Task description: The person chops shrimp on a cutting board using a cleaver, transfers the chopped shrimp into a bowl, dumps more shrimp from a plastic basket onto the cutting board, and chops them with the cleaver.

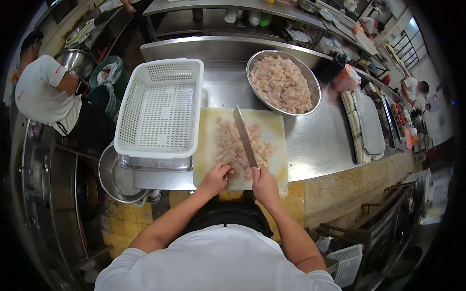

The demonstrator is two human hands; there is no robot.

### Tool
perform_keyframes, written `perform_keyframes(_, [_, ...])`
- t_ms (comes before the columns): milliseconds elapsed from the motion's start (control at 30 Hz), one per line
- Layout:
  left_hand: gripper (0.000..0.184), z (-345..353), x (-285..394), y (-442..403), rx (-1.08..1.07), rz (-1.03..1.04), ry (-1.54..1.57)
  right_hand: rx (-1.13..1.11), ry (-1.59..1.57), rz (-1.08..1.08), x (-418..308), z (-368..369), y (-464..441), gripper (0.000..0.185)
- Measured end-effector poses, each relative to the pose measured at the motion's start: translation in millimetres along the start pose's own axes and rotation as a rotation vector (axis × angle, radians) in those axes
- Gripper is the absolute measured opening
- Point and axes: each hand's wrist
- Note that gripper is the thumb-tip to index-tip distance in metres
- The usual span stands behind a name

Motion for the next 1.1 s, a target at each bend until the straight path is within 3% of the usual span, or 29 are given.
perform_keyframes(67, [0.032,1,7,-10,0.031,0.035,0.005,0.006,-0.024,-0.004,-5,-16,1,0.042])
perform_keyframes(167, [0.031,9,3,-3,0.115,-0.163,0.207,-0.033,-0.082,-0.014,-21,-43,13,0.041])
perform_keyframes(233, [0.028,3,6,1,0.092,-0.177,0.193,-0.064,-0.123,-0.036,-32,-50,24,0.041])
perform_keyframes(367, [0.022,1,10,1,0.172,-0.031,0.144,-0.129,0.003,-0.071,-8,17,21,0.039])
perform_keyframes(667, [0.018,-1,10,11,0.273,-0.255,0.229,-0.118,-0.098,-0.060,-28,-13,34,0.039])
perform_keyframes(767, [0.016,-1,1,15,0.294,-0.262,0.266,-0.108,-0.021,-0.070,-10,45,29,0.039])
perform_keyframes(1100, [0.013,-9,2,15,0.417,-0.328,0.310,-0.078,-0.086,-0.039,-35,12,27,0.041])
Point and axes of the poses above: each hand's wrist, its own y-axis away from the middle knuckle, its own z-axis out of the palm, x = y × z, and after that the axes turned 13 degrees about y, right-handed
